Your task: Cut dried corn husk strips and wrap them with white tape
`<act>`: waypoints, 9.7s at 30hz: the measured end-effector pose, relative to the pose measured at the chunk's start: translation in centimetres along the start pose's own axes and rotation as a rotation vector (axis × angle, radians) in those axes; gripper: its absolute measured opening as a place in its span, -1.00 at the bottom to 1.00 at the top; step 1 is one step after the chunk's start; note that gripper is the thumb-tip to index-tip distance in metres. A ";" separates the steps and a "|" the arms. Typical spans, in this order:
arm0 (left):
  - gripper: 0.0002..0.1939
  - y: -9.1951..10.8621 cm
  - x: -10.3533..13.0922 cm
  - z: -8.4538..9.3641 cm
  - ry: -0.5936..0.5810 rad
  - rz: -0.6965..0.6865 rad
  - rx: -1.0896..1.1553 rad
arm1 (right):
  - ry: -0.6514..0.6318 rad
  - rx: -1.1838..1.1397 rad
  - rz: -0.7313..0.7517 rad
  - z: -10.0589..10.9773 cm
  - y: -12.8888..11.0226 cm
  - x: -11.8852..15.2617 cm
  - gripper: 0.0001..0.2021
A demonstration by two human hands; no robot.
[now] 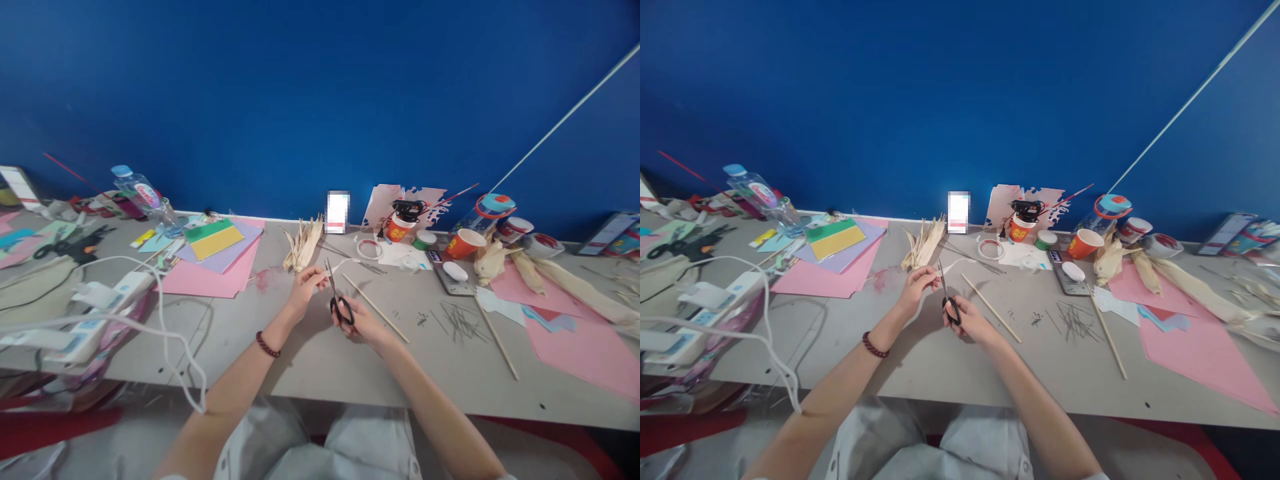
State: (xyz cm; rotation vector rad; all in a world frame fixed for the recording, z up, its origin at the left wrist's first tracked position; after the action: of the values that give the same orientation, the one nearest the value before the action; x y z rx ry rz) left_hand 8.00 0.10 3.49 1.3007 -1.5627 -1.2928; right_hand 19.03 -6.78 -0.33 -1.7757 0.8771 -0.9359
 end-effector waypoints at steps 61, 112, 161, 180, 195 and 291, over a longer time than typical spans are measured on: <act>-0.80 0.2 -0.2 -0.1 -0.037 0.005 -0.057 | 0.051 0.071 0.027 0.5 0.0 0.0 -0.55; -0.81 0.4 -0.4 -0.1 -0.082 0.009 -0.053 | 0.072 0.090 -0.024 0.2 -0.2 0.2 -0.56; -0.80 1.3 -0.4 0.1 -0.171 0.027 -0.227 | 0.079 0.092 -0.051 0.5 0.4 0.0 -0.58; -0.79 1.8 -0.2 -0.4 -0.202 0.019 -0.123 | 0.077 0.135 -0.063 0.6 0.1 0.2 -0.58; -0.82 1.2 -0.2 -0.2 -0.241 0.050 -0.134 | 0.083 0.104 -0.059 0.5 0.1 0.3 -0.55; -0.81 0.5 0.3 -1.3 -0.453 0.093 -0.040 | 0.029 -0.100 -0.192 2.1 -2.9 -3.5 -0.82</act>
State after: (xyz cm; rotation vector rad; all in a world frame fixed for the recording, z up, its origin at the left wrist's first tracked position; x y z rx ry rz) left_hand 9.07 -0.48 4.28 0.9361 -1.8641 -1.6275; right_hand 19.70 -1.98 1.03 -1.9627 0.7938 -1.0584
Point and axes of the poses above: each hand's wrist, its own x-axis away from the middle knuckle, its own z-axis out of the back of the hand, y = z × x, the point moved 7 cm from there along -x, towards the middle knuckle, and after that the axes turned 3 degrees about -y, right-handed, at the moved point
